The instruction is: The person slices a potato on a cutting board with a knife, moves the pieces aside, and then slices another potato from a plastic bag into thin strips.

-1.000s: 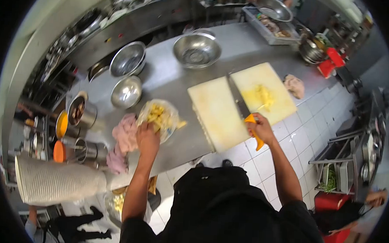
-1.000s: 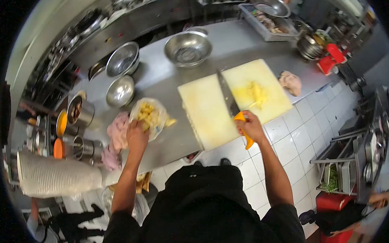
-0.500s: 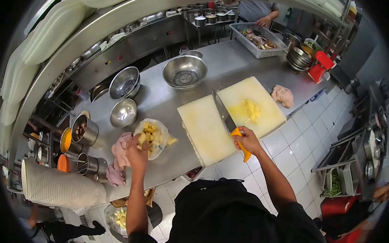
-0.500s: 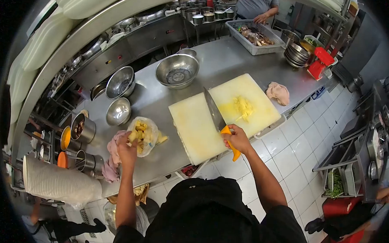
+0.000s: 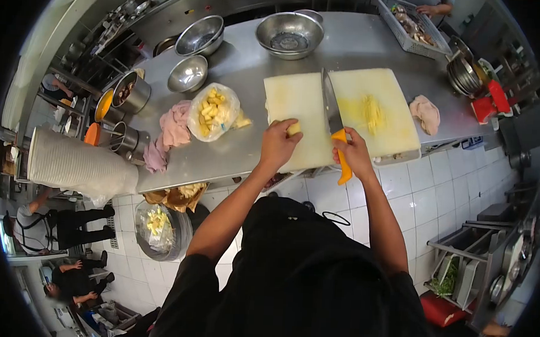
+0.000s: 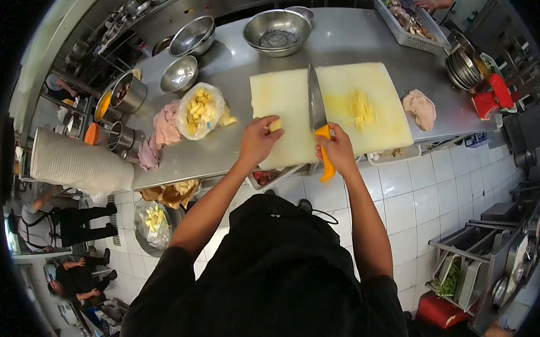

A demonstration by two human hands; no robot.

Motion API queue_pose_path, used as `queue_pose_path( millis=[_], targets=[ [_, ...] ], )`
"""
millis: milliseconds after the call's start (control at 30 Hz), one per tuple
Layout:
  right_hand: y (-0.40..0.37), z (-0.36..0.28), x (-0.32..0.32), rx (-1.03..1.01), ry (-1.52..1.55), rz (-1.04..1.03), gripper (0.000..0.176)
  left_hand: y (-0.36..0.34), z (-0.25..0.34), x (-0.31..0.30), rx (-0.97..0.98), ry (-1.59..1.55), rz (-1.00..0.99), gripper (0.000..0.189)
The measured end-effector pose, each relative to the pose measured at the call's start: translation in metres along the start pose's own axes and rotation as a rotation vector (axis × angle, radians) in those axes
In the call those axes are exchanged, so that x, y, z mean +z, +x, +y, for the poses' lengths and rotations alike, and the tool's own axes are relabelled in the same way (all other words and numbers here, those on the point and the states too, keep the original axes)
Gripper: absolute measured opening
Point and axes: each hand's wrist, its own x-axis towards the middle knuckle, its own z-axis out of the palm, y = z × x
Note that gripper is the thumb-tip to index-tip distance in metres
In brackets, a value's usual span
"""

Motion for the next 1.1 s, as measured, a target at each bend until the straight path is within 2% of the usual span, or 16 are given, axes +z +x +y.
queue_pose_path(
  millis=[200, 300, 400, 500, 767, 900, 967, 1100],
  targets=[
    [0.003, 0.002, 0.001, 0.029, 0.015, 0.024, 0.043, 0.014, -0.003, 0.027, -0.006, 0.184, -0.020, 0.037],
    [0.006, -0.001, -0.003, 0.028, -0.005, 0.015, 0.042, 0.013, -0.008, 0.027, 0.137, 0.282, 0.056, 0.036],
    [-0.008, -0.002, 0.000, 0.057, -0.107, 0.033, 0.044, 0.003, -0.007, 0.020, 0.149, 0.181, 0.051, 0.036],
    [-0.027, -0.008, -0.003, 0.078, -0.201, 0.052, 0.052, -0.004, -0.005, 0.017, 0.276, 0.166, 0.083, 0.035],
    [-0.081, -0.021, -0.010, 0.206, -0.413, -0.055, 0.062, -0.005, -0.016, 0.012, 0.115, 0.044, -0.004, 0.041],
    [-0.097, -0.021, -0.007, 0.123, -0.511, 0.007, 0.053, -0.008, -0.009, 0.001, 0.054, 0.042, 0.020, 0.039],
    [-0.098, -0.006, -0.008, 0.025, -0.538, 0.014, 0.052, -0.008, -0.011, 0.002, 0.110, 0.032, 0.039, 0.039],
    [-0.098, -0.012, 0.006, 0.050, -0.599, 0.013, 0.051, -0.003, -0.014, 0.003, 0.202, 0.088, 0.020, 0.039]
  ],
)
